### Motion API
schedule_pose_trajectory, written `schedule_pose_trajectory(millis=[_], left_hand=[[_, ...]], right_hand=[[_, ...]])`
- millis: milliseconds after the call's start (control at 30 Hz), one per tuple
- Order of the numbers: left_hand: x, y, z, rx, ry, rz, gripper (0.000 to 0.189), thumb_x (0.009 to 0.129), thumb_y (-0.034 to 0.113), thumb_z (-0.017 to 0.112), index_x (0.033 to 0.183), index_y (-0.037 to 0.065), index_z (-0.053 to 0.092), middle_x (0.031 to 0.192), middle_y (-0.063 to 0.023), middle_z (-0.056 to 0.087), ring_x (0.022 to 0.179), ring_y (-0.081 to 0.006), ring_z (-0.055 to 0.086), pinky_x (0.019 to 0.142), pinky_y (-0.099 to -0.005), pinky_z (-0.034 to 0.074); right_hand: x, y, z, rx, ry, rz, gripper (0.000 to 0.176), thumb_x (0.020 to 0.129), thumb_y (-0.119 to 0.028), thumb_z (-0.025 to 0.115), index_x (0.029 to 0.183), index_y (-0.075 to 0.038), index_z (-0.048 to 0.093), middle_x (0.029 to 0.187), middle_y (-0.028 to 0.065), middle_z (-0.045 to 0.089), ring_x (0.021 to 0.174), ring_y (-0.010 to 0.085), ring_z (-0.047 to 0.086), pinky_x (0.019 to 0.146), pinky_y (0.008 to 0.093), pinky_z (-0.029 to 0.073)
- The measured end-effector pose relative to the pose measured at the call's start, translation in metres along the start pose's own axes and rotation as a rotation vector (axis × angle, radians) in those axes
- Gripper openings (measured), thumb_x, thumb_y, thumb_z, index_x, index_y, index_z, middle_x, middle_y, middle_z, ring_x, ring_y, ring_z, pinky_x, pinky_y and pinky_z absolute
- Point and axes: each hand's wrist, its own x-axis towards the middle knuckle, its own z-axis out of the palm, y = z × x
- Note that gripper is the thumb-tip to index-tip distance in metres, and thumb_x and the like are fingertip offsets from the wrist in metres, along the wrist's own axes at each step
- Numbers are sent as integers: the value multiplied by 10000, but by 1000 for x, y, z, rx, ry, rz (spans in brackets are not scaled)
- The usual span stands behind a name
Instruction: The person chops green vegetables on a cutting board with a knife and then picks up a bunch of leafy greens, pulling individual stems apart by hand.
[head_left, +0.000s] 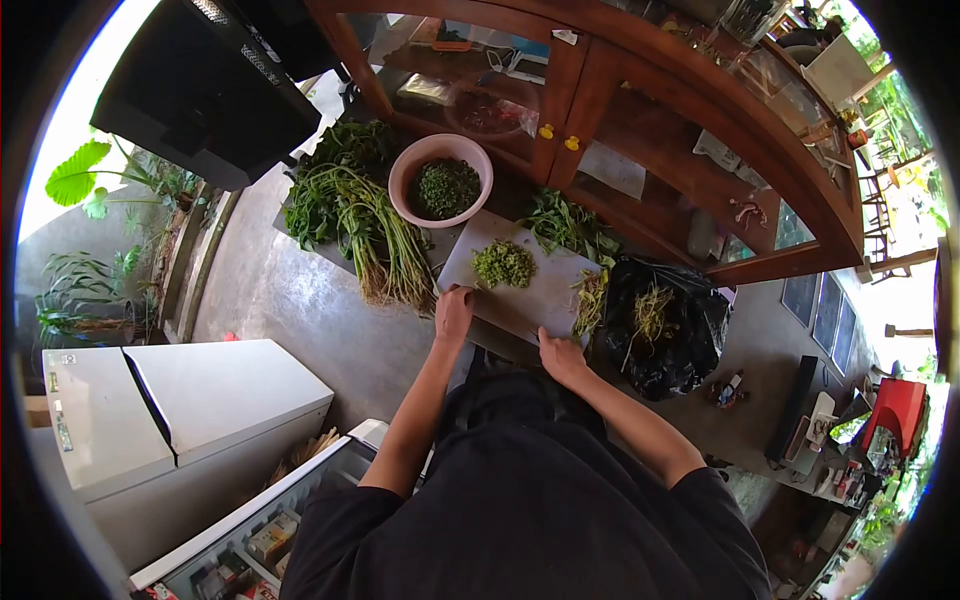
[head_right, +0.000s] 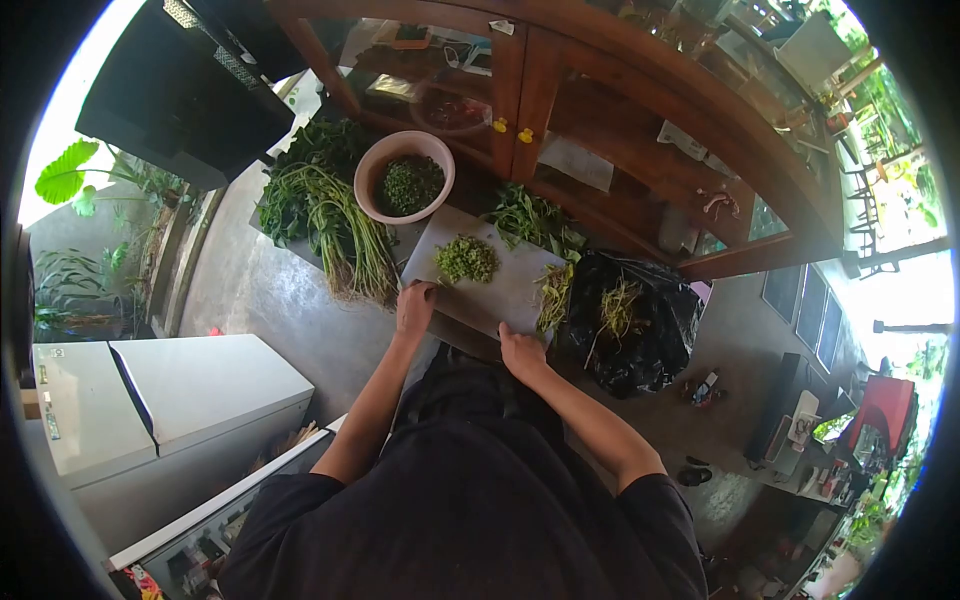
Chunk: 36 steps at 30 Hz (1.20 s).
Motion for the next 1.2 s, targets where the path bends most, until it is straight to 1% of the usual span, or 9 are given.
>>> schedule_pose_trajectory(millis=[300, 367, 433, 500, 567, 700, 800, 867, 1200], left_hand=[[-2, -5, 1, 134, -24, 111, 202, 776, 33, 618, 949, 34, 723, 969, -179, 649, 929, -367, 618, 806, -428, 504], [-2, -7, 2, 131, -23, 106, 210, 776, 33, 615, 957, 36, 723, 968, -180, 652, 921, -371, 620, 808, -431, 504], [-2, -3, -1, 128, -29, 104, 219, 777, 34, 613, 966, 39, 723, 967, -181, 655, 913, -375, 622, 810, -435, 505], [0, -1, -1, 72, -66, 12, 217, 782, 41, 603, 963, 43, 723, 967, -184, 659, 896, -379, 627, 813, -437, 504], [2, -3, 3, 48, -55, 12, 219, 784, 42, 597, 962, 47, 723, 967, -184, 659, 886, -380, 628, 810, -437, 504], [9, -3, 6, 42, -6, 74, 191, 770, 31, 596, 921, 25, 713, 927, -176, 656, 848, -373, 626, 788, -434, 509], [12, -5, 5, 57, -45, 69, 201, 760, 22, 588, 917, 26, 713, 932, -169, 659, 853, -368, 627, 789, -430, 508], [12, -6, 4, 49, -37, 74, 204, 761, 25, 586, 920, 28, 714, 932, -168, 660, 854, -368, 627, 791, -429, 508], [11, -11, 4, -15, -42, 90, 203, 770, 48, 579, 915, 35, 720, 948, -154, 663, 854, -365, 630, 786, -422, 511]], right_hand=[[21, -13, -6, -86, 40, -29, 364, 922, -120, 397, 1267, -11, 434, 881, 203, 683, 819, 363, 676, 700, 469, 547], [22, -4, 2, -99, 146, -65, 363, 939, -217, 450, 1231, -1, 452, 801, 192, 676, 752, 363, 670, 659, 473, 544], [20, -2, -3, -86, 139, -63, 357, 943, -221, 453, 1223, 0, 452, 797, 194, 674, 750, 362, 670, 657, 476, 543], [18, -1, -12, -74, 135, -56, 351, 946, -226, 456, 1215, 0, 451, 793, 196, 672, 748, 362, 670, 655, 479, 542], [15, -7, -24, -58, 63, -17, 334, 955, -232, 457, 1190, 5, 438, 795, 204, 668, 737, 369, 667, 639, 484, 541], [6, -12, -32, -37, 120, -57, 315, 962, -236, 453, 1152, 14, 425, 797, 213, 663, 730, 384, 662, 622, 490, 539], [0, -18, -42, -16, 102, -69, 316, 959, -242, 456, 1123, 26, 418, 804, 219, 662, 730, 398, 658, 610, 496, 538], [-4, -21, -49, 6, 25, -53, 306, 948, -234, 455, 1098, 31, 422, 797, 222, 660, 737, 407, 654, 615, 502, 536], [-4, -13, -43, -26, 47, -66, 241, 918, -181, 432, 1032, 32, 442, 791, 226, 662, 748, 406, 657, 622, 501, 537]])
